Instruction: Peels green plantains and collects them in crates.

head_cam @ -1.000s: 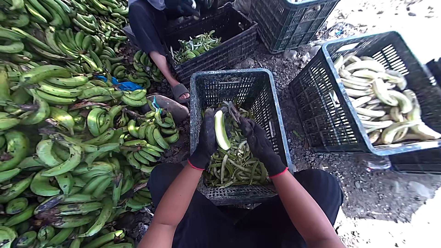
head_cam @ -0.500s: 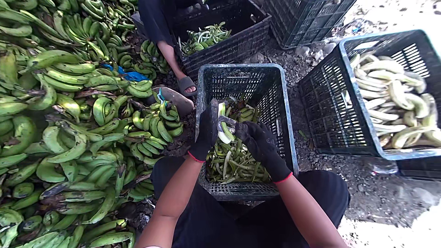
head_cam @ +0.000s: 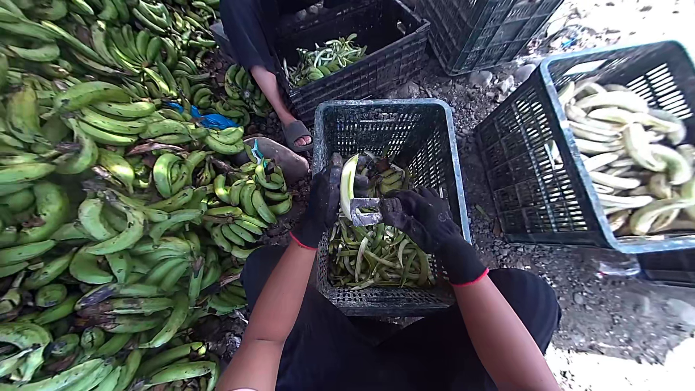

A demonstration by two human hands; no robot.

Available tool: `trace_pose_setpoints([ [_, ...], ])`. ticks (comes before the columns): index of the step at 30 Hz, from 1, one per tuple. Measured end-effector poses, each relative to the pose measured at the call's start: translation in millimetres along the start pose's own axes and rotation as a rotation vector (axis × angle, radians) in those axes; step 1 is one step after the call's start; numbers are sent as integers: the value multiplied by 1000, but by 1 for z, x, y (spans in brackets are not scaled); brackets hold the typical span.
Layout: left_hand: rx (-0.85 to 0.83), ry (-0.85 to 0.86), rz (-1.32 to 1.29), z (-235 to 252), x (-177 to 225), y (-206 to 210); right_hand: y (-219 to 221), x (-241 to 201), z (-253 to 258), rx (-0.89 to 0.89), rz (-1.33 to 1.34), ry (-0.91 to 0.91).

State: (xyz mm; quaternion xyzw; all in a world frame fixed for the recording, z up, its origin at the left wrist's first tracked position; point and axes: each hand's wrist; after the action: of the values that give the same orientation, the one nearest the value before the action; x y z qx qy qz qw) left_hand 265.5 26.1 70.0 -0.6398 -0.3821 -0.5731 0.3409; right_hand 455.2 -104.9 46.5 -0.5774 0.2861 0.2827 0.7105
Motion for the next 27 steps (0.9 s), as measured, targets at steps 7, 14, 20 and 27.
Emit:
trace_pose_setpoints([
  [7, -16, 40, 138, -17, -1, 20, 8, -1, 5, 166, 157, 334],
  [14, -103, 52, 93, -8, -5, 7, -22, -2, 3, 306, 465, 477],
  [20, -146, -164, 362, -9, -25, -3, -69, -3, -30, 498, 569, 313],
  [27, -680, -265, 1067, -14, -82, 36, -135, 13, -114, 925, 811, 27],
])
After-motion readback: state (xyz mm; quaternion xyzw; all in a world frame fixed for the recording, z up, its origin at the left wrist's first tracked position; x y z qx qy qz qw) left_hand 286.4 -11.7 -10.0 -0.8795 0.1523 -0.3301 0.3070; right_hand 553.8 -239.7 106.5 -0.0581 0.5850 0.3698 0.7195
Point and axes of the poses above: each hand's wrist, its own z-axis towards the middle knuckle, its own y-axis out of the palm, x = y × z, and after that the axes turned 11 degrees about z, right-handed
